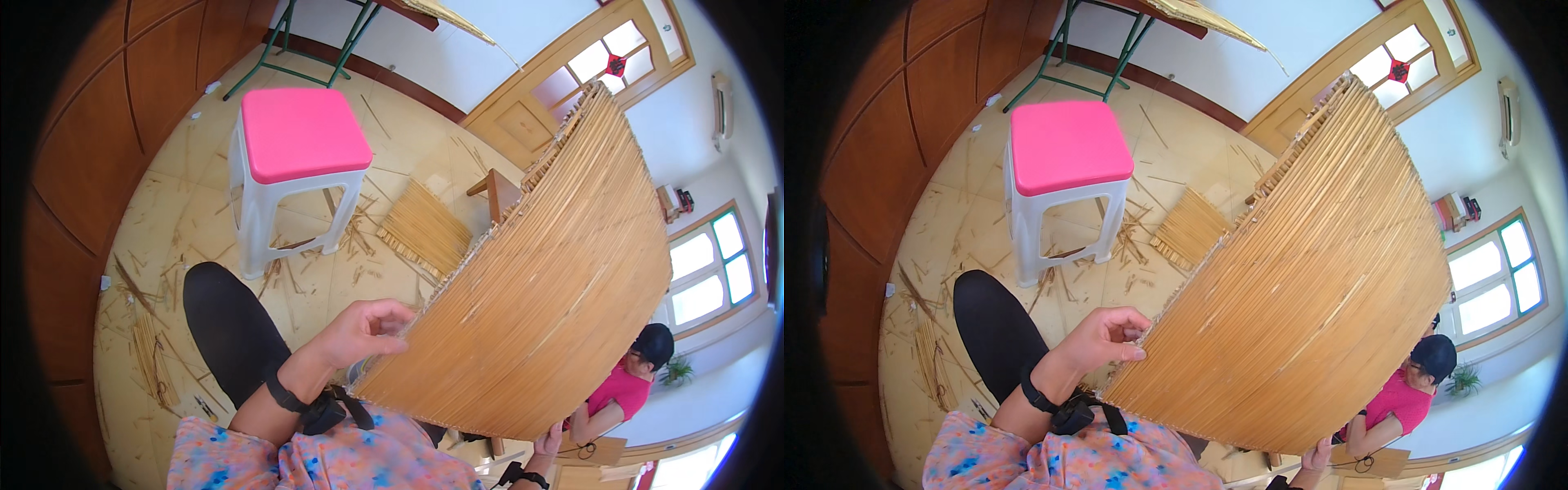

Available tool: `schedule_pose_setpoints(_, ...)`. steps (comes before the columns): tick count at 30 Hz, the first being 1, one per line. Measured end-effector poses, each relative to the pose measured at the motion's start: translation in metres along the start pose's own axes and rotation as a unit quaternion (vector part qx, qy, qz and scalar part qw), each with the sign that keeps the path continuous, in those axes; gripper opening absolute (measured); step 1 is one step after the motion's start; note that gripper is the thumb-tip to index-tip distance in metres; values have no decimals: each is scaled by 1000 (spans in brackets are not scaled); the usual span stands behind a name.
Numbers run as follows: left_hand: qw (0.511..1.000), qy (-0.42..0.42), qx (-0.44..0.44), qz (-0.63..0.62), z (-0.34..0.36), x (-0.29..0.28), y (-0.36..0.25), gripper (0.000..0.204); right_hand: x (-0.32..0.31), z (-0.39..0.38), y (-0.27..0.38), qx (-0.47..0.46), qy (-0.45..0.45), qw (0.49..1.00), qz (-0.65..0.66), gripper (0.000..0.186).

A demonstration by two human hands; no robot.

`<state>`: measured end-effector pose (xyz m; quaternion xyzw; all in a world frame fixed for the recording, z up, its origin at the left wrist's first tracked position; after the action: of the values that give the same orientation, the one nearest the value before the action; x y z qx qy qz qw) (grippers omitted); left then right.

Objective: The person weaves a straw mat by threading twine through a series of parallel straw stalks, tying off sections and handling several mats throughout the process.

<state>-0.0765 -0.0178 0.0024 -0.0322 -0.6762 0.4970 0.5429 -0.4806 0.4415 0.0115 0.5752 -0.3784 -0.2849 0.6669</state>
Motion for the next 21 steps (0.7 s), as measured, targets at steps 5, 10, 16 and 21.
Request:
schedule_pose_setpoints(5, 1000, -8, 18, 24, -2, 2, 1, 38, 0, 1, -6, 21, 14, 999, 26, 77)
schedule_pose_setpoints(10, 999, -20, 16, 44, -3, 10, -12, 26, -7, 2, -13, 34, -25, 999, 29, 82)
schedule_pose_setpoints(16, 999, -19, 2, 32, -2, 17, -13, 10, -15, 5, -20, 58, 6, 998, 29, 73)
schedule_pose_setpoints(21, 998, -32, 11, 51, -2, 19, -14, 8, -24, 7, -29, 55, -29, 998, 20, 74)
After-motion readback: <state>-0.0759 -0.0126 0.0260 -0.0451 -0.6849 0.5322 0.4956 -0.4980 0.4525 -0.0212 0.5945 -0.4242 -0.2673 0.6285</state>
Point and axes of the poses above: each hand's wrist, its own z-axis towards the middle knuckle, its own x-axis out of the palm, y = z × x, the point moved 3 cm from there along z, towards the middle knuckle, and after that the axes turned 12 degrees about -y, right-handed, at the moved point
